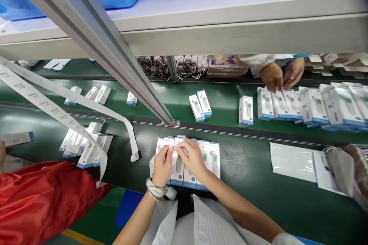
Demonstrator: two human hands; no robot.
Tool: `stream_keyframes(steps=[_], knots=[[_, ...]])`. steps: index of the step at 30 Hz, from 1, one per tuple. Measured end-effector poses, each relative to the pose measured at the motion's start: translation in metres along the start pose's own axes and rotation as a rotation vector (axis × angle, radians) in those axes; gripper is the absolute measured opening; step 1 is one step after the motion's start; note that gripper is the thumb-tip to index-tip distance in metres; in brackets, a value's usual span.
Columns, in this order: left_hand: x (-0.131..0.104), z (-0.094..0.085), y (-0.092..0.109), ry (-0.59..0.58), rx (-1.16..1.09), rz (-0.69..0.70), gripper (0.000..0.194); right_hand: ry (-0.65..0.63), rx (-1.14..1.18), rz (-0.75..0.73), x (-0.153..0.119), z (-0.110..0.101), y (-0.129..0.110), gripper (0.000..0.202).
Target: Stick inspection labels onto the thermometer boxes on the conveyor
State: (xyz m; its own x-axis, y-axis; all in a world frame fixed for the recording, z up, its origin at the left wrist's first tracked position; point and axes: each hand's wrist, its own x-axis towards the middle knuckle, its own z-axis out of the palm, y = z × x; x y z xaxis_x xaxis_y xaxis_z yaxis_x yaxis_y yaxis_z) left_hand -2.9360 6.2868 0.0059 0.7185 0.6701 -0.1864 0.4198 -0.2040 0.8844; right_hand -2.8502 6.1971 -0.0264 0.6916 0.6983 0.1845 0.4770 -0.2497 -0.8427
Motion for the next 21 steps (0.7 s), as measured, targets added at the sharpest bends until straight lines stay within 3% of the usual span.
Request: stream_keyframes(steps=[4,6,8,11,16,21], knots=[[0.007,-0.009,0.005,-0.041,-0.342,-0.363,0.028,-0.038,-0.178,-0.066,0.006,-0.015,0.03,0.019],[0.005,-0.018,0.013,-0.068,-0.516,-0.473,0.026,-0.104,-0.255,-0.091,0.009,-0.023,0.044,0.022],[0.002,-0.019,0.021,-0.09,-0.61,-0.514,0.025,-0.21,-0.299,-0.132,0.014,-0.027,0.054,0.026],[0.006,-0.001,0.023,-0.104,-0.605,-0.544,0.026,-0.316,-0.339,-0.189,0.02,-0.026,0.062,0.036],[0.022,0.036,-0.002,-0.051,-0.536,-0.524,0.028,-0.368,-0.395,-0.247,0.023,-0.025,0.065,0.055],[0.028,0.043,-0.015,-0.026,-0.493,-0.519,0.027,-0.419,-0.464,-0.358,0.023,-0.029,0.067,0.052]])
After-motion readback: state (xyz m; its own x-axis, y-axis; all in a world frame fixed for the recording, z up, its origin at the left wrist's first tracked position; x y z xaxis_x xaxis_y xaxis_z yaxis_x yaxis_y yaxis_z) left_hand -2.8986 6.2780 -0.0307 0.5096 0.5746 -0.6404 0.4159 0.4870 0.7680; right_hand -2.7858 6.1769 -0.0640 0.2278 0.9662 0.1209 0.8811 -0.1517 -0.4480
